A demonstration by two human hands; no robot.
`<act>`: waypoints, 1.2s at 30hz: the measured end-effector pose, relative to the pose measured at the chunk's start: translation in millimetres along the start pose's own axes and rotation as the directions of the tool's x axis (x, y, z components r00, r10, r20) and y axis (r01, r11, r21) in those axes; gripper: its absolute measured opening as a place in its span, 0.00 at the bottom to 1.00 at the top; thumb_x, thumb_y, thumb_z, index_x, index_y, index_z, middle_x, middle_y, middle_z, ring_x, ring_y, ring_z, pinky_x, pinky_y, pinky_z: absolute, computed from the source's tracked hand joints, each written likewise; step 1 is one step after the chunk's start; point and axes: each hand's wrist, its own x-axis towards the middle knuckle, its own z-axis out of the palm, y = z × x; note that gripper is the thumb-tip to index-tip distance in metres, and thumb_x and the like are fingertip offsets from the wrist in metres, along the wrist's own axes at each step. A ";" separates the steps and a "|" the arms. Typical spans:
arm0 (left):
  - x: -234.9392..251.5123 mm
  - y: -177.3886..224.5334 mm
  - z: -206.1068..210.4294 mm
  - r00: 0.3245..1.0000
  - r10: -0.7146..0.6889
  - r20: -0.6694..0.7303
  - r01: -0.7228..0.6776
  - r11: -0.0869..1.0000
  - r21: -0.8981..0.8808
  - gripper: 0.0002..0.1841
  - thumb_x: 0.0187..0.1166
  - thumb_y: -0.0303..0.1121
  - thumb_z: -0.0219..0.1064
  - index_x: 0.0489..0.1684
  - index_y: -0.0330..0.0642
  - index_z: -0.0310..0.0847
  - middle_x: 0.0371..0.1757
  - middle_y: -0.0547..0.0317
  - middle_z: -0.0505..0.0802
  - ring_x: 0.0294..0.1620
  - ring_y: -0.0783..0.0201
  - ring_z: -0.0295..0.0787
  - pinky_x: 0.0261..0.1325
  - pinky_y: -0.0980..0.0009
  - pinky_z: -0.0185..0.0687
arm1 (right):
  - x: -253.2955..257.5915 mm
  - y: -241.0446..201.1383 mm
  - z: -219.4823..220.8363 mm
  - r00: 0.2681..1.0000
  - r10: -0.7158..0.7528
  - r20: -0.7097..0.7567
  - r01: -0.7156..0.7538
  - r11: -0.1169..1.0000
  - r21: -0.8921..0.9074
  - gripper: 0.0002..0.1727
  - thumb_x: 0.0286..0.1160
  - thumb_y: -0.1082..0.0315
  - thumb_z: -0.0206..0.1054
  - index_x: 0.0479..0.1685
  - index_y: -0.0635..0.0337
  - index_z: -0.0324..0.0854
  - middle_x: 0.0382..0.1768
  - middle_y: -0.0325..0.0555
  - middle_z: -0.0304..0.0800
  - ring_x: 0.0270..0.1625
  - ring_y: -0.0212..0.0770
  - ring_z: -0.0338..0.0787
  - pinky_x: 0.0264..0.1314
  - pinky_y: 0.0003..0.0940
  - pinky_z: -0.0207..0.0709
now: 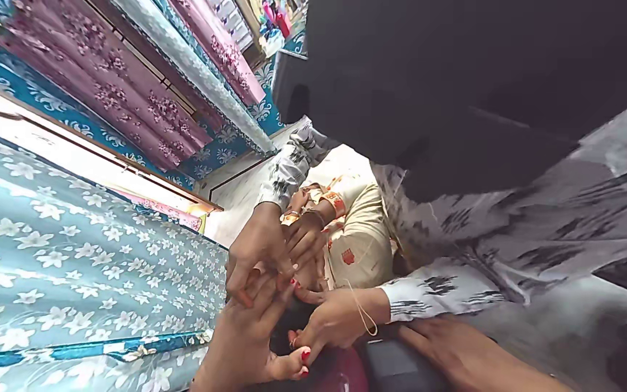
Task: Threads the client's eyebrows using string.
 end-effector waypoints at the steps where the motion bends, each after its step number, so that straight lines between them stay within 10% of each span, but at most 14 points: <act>1: -0.8 -0.1 1.4 1.000 0.006 -0.003 -0.006 1.000 0.008 0.52 0.74 0.80 0.34 0.67 0.45 0.87 0.70 0.49 0.91 0.76 0.55 0.82 0.81 0.57 0.68 | 0.4 -0.7 -1.2 1.000 0.005 0.004 -0.005 1.000 0.000 0.46 0.23 0.36 0.82 0.51 0.56 0.85 0.41 0.52 0.94 0.43 0.57 0.95 0.36 0.57 0.85; 36: -32.2 7.0 21.7 0.969 -0.077 -0.235 0.110 0.985 0.130 0.43 0.78 0.73 0.40 0.52 0.46 0.92 0.48 0.56 0.94 0.60 0.59 0.86 0.68 0.68 0.75 | -2.3 -2.8 -1.1 1.000 -0.004 0.015 0.005 1.000 -0.024 0.48 0.21 0.36 0.85 0.52 0.58 0.85 0.50 0.56 0.93 0.53 0.61 0.94 0.45 0.60 0.86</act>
